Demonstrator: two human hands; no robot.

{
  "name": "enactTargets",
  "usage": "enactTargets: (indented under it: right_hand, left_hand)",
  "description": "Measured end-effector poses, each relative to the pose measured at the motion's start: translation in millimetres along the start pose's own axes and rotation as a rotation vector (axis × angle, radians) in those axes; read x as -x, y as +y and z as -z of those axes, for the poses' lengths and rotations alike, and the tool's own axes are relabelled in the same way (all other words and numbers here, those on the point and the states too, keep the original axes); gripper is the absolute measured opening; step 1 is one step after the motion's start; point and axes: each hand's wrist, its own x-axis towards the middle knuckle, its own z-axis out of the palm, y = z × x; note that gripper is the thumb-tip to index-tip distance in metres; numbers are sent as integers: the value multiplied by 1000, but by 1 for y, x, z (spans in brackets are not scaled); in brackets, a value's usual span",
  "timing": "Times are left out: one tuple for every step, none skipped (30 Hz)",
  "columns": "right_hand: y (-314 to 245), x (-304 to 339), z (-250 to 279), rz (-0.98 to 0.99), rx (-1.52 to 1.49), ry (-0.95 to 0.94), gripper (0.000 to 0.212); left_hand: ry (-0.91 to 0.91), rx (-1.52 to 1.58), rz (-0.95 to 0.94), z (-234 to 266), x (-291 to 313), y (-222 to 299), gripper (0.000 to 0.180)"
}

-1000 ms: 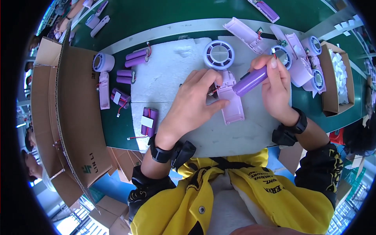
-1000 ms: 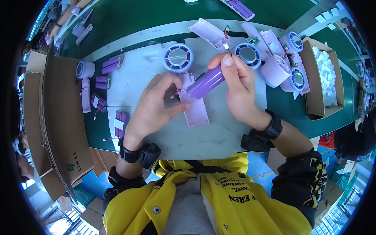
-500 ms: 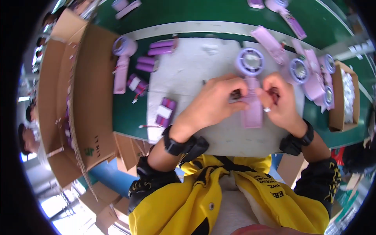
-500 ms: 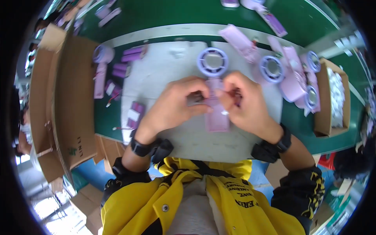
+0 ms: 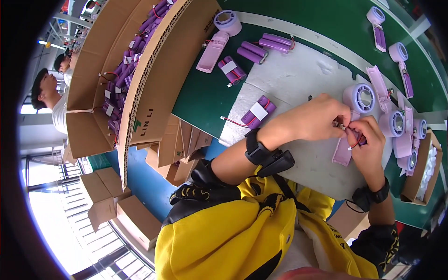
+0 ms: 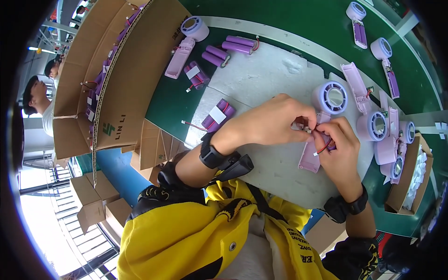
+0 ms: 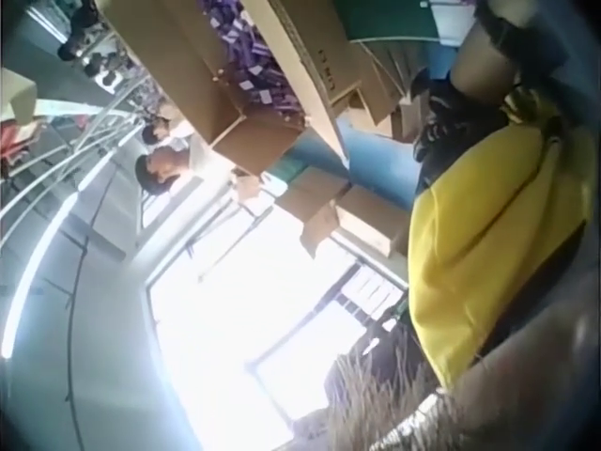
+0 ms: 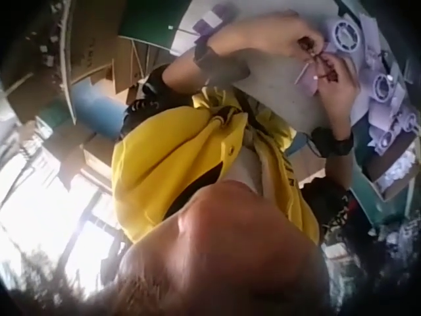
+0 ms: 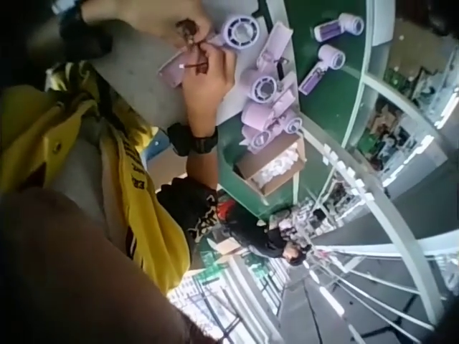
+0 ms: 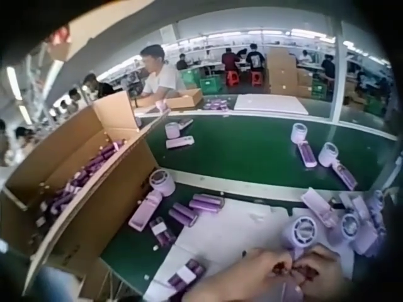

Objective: The person assembles handheld fans by connecting battery packs to circuit boards and fitting them into the fan housings. After testing each fan, the person removes the components and repeats the process with new parts.

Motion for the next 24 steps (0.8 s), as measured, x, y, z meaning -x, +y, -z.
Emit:
enactTargets:
  right_hand:
    - [0, 1, 1, -23, -3, -13, 18]
    - [1, 3, 3, -47, -7, -25, 17]
    - [0, 4, 3, -54, 3, -21, 17]
    - [0, 4, 2, -46, -17, -34, 17]
    - [-1, 3, 1, -39, -39, -43, 17]
    - [-1, 2, 0, -34, -60, -53, 16]
    - [-1, 2, -1, -53, -49, -45, 16]
    - [-1, 1, -2, -55, -75, -54, 17]
    - [0, 0, -4, -58, -99, -63, 18]
    - [0, 0, -2, -70, -116, -69, 19]
    - [1, -1, -3, -101, -95, -58, 19]
    - [4, -2, -4, -5, -61, -59, 19]
    - [5, -3, -6, 93, -28, -65, 19]
    - [5, -1, -6, 60, -7, -57, 19]
    - [3, -3, -8, 60, -29, -61, 19]
    - [2, -4, -8, 60, -51, -65, 19]
    - [2, -5, -10, 66, -80, -70, 19]
    - [2, -4, -10, 52, -74, -60, 19]
    - [2, -5, -9, 57, -99, -70, 19]
    - [2, -5, -8, 68, -128, -83, 19]
    - [2, -5, -7, 79, -158, -96, 19]
    - [3, -5, -6, 74, -157, -89, 19]
    - [4, -4, -5, 86, -163, -95, 19]
    - [6, -4, -4, 98, -168, -102, 19]
  left_hand:
    - [-14, 11, 5, 1, 0, 1, 19]
    - [-28, 22, 10, 1, 0, 2, 18]
    - [-35, 29, 1, 1, 0, 2, 18]
    - [-18, 39, 17, -1, 1, 0, 18]
    - [-4, 46, 34, -2, 1, -1, 20]
    - [9, 55, 51, -2, 2, -1, 21]
    - [-10, 66, 43, -1, 1, 0, 21]
    - [-20, 78, 83, 1, 1, 1, 22]
    - [-31, 90, 123, 4, 0, 2, 24]
    - [-51, 108, 157, 5, 0, 4, 25]
    - [-81, 130, 144, 7, 2, 5, 25]
    - [-75, 93, 83, 10, 4, 3, 26]
    - [-64, 57, 23, 12, 5, 0, 26]
    - [-93, 80, 10, 14, 6, -3, 26]
    - [-59, -49, -87, 18, 6, -7, 26]
    - [-20, -176, -186, 20, 4, -8, 26]
    - [-35, -169, -194, 22, 5, -9, 26]
    - [-49, -152, -98, 24, 7, -7, 25]
    - [-63, -137, -2, 25, 7, -4, 24]
    - [-71, -128, 99, 26, 8, 0, 24]
    - [-80, -129, 97, 25, 9, 3, 24]
    - [-97, -111, 77, 25, 8, 7, 24]
    - [-115, -93, 58, 24, 8, 9, 25]
    - [-133, -74, 38, 23, 7, 11, 26]
